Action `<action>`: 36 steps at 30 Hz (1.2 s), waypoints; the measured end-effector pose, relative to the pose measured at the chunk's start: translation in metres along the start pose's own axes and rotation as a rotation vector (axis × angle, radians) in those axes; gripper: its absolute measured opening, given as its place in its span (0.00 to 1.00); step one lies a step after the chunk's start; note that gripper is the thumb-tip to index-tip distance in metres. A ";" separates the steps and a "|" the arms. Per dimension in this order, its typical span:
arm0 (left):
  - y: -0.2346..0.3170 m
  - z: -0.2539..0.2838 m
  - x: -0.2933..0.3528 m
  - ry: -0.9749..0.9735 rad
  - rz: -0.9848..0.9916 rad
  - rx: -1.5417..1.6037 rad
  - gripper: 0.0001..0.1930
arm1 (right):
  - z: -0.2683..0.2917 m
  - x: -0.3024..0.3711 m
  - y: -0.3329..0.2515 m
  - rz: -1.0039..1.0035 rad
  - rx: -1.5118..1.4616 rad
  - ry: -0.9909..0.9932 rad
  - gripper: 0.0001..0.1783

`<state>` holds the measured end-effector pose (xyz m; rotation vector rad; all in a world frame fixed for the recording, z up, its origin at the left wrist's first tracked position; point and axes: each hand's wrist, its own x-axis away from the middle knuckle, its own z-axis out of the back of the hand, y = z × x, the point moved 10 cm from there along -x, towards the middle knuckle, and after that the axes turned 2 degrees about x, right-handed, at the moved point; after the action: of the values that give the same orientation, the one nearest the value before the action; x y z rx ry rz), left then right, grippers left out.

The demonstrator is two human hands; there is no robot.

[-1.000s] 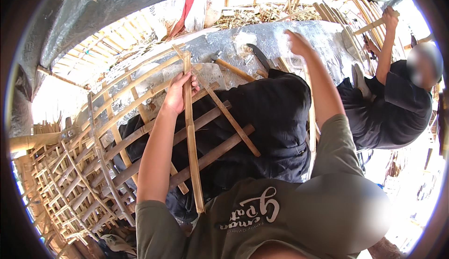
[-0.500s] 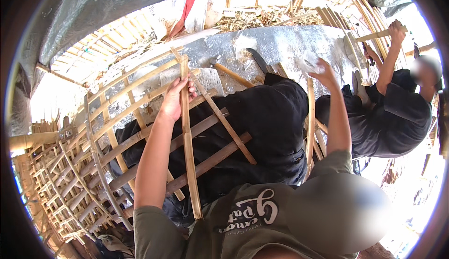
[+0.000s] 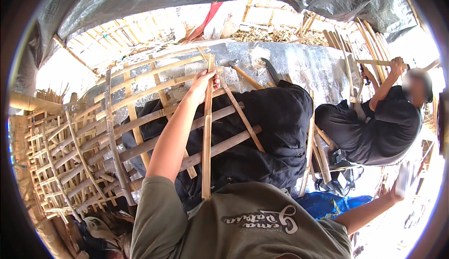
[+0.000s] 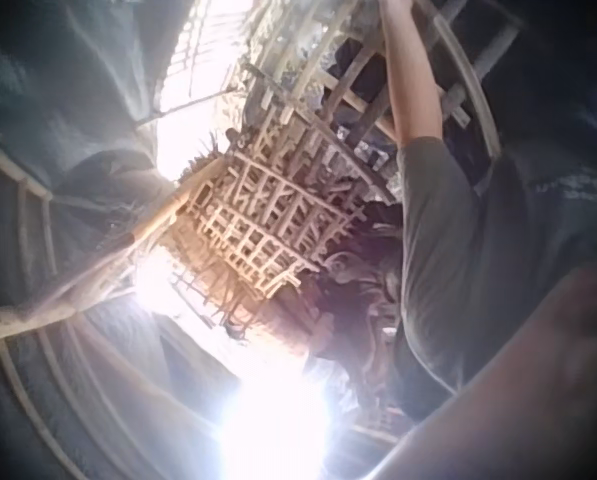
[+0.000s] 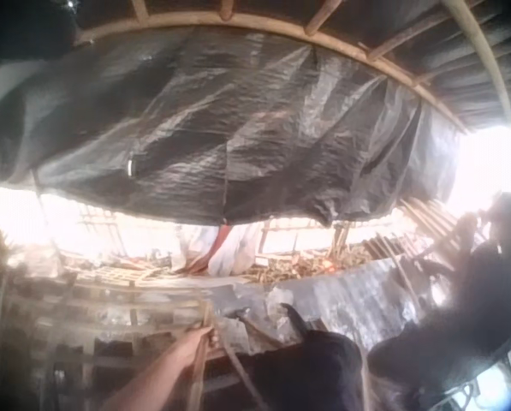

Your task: The person weaves thin bamboo strips into a grid-like structure using a hammer to secure them. They repeatedly position and tap the strips into place on a partially completed frame.

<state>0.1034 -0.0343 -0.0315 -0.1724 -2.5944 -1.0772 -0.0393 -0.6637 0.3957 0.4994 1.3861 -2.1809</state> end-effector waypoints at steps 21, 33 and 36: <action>0.003 0.004 0.002 0.001 -0.058 -0.033 0.06 | 0.096 0.153 -0.138 0.608 -0.989 0.279 0.55; 0.003 0.005 0.000 -0.013 -0.064 -0.051 0.05 | 0.098 0.160 -0.130 0.625 -0.998 0.347 0.53; 0.002 0.008 0.000 -0.003 -0.061 -0.019 0.05 | 0.098 0.161 -0.128 0.628 -1.001 0.359 0.52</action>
<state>0.1023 -0.0276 -0.0355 -0.1000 -2.6081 -1.1229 -0.2482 -0.7424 0.4402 0.7856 1.9363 -0.7679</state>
